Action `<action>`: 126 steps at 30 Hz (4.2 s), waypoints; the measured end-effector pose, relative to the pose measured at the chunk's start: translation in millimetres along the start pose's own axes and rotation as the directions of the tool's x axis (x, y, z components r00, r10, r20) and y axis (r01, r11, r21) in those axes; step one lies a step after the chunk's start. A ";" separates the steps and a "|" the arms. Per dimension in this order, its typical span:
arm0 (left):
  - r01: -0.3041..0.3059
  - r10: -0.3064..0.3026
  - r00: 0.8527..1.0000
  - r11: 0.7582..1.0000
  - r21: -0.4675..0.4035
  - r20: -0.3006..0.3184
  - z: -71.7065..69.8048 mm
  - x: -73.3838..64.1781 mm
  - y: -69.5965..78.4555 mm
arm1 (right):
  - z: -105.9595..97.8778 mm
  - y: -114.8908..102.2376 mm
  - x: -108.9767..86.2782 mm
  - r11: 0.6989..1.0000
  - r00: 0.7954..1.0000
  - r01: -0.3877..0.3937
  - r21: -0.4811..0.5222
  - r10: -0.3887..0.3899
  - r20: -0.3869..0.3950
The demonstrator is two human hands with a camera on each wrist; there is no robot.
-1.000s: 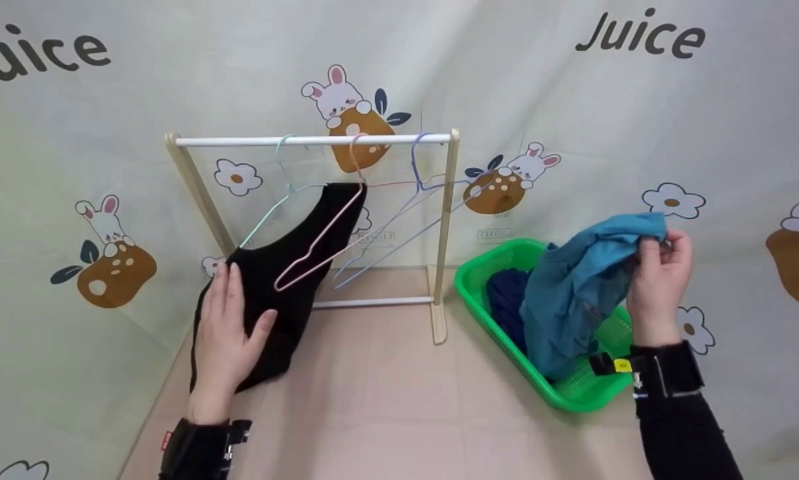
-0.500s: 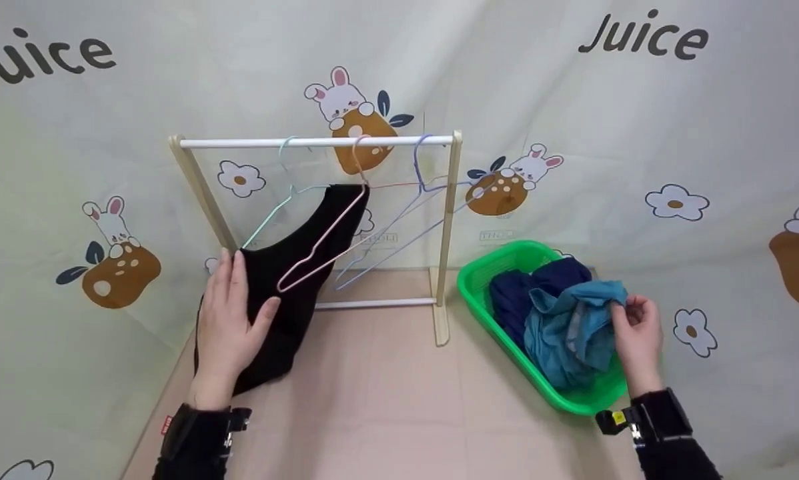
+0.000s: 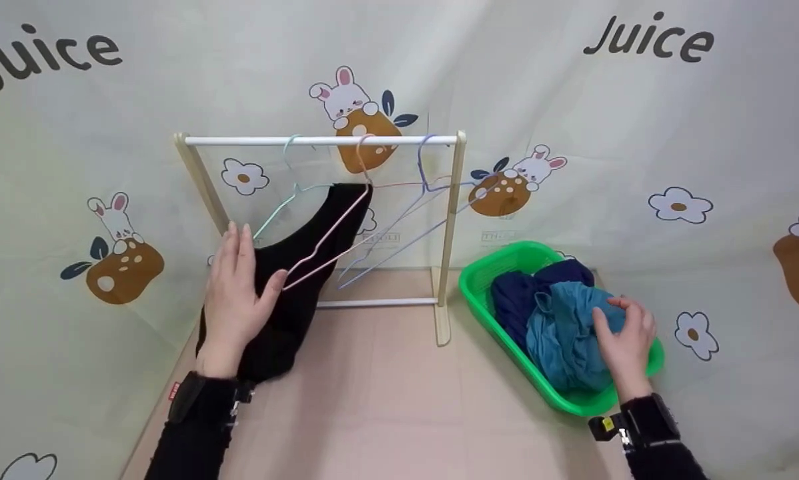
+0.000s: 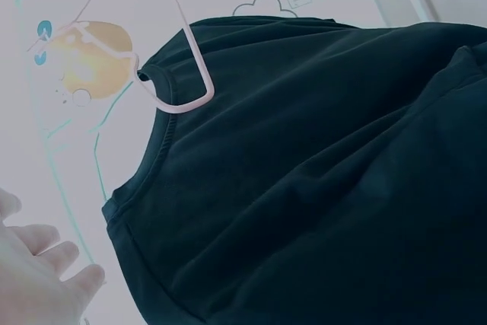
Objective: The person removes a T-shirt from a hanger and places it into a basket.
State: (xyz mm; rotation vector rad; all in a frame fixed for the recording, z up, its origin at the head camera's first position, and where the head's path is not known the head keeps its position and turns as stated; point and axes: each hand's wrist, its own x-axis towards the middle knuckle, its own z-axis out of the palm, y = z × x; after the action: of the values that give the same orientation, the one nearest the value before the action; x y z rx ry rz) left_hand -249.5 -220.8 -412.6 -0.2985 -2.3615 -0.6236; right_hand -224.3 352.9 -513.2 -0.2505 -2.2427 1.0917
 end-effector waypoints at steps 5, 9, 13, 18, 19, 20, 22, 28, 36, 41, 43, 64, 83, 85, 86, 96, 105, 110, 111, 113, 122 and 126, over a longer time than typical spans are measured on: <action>0.025 -0.025 1.000 1.000 0.013 0.004 5.8 17.7 0.2 | 10.0 -7.5 -0.5 0.997 0.996 0.067 -0.027 -0.065 0.060; 0.047 -0.048 0.999 0.999 0.016 0.020 10.9 30.1 1.4 | 20.7 -10.2 -4.0 0.993 0.986 0.113 -0.032 -0.108 0.131; 0.064 -0.065 0.997 0.998 0.019 0.033 17.6 39.4 1.7 | 31.4 -11.0 -10.2 0.987 0.969 0.149 -0.054 -0.135 0.205; 0.089 -0.089 0.995 0.996 0.015 0.050 24.8 48.2 2.6 | 46.1 -13.4 -17.8 0.975 0.944 0.208 -0.073 -0.180 0.278; 0.094 -0.095 0.994 0.995 0.010 0.055 26.0 50.0 3.3 | 49.0 -13.6 -19.7 0.973 0.938 0.219 -0.072 -0.190 0.291; 0.098 -0.099 0.993 0.995 0.006 0.059 27.0 51.8 4.1 | 51.9 -13.9 -21.6 0.970 0.932 0.232 -0.073 -0.200 0.302; 0.105 -0.104 0.992 0.994 -0.002 0.068 28.4 55.6 6.5 | 57.6 -14.0 -26.0 0.964 0.921 0.255 -0.077 -0.218 0.323; 0.115 -0.114 0.988 0.993 -0.011 0.105 31.6 66.0 10.7 | 74.3 -17.3 -40.0 0.940 0.889 0.329 -0.088 -0.277 0.365; 0.165 -0.167 0.971 0.986 0.028 0.168 34.9 79.0 15.3 | 91.4 -20.6 -56.3 0.898 0.839 0.421 -0.130 -0.331 0.433; 0.257 -0.252 0.954 0.967 -0.006 0.161 38.7 89.0 19.9 | 99.2 -21.2 -64.4 0.891 0.829 0.436 -0.123 -0.345 0.441; 0.314 -0.304 0.944 0.947 -0.065 0.128 40.5 92.2 22.3 | 100.9 -21.2 -67.7 0.894 0.827 0.433 -0.116 -0.342 0.447; 0.365 -0.422 0.866 0.900 -0.237 -0.269 13.7 72.6 28.6 | 106.5 -22.3 -77.3 0.888 0.818 0.454 -0.081 -0.378 0.433; 0.403 -0.441 0.851 0.896 -0.185 -0.285 50.6 -9.4 -10.2 | 110.9 -26.3 -89.1 0.876 0.789 0.481 -0.038 -0.413 0.454; 0.387 -0.425 0.855 0.904 -0.181 -0.297 52.8 -16.4 -13.7 | 111.1 -26.7 -90.4 0.876 0.788 0.481 -0.039 -0.412 0.458; 0.381 -0.421 0.856 0.906 -0.183 -0.300 54.1 -19.9 -15.5 | 111.3 -26.9 -91.0 0.877 0.787 0.479 -0.039 -0.410 0.460; 0.288 -0.352 0.876 0.930 -0.227 -0.330 68.4 -51.8 -30.9 | 111.3 -26.8 -94.5 0.881 0.788 0.472 -0.022 -0.411 0.458; 0.116 -0.210 0.915 0.954 -0.276 -0.343 87.4 -84.5 -43.0 | 118.1 -29.7 -101.8 0.862 0.766 0.507 0.008 -0.454 0.455; 0.087 -0.168 0.939 0.960 -0.265 -0.299 94.8 -97.8 -41.7 | 123.2 -34.0 -106.6 0.855 0.756 0.517 0.037 -0.476 0.449; 0.080 -0.157 0.944 0.962 -0.260 -0.289 96.1 -99.6 -40.4 | 124.6 -35.1 -107.7 0.855 0.754 0.516 0.040 -0.476 0.451; 0.065 -0.131 0.956 0.967 -0.247 -0.262 98.8 -102.2 -37.0 | 127.3 -37.6 -109.7 0.857 0.751 0.513 0.045 -0.474 0.460; -0.157 0.101 0.962 0.965 -0.210 -0.253 113.7 -107.3 -14.5 | 142.3 -50.3 -113.5 0.836 0.721 0.543 0.079 -0.513 0.466; -0.222 0.169 0.947 0.959 -0.176 -0.271 118.9 -109.6 -4.5 | 147.9 -58.0 -114.4 0.840 0.714 0.532 0.104 -0.512 0.478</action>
State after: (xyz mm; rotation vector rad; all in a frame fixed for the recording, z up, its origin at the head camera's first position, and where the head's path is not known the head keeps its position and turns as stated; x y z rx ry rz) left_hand -234.2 -169.4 -565.3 -0.5081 -1.9959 -0.7615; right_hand -218.7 172.6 -589.1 0.7016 -2.5318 0.8473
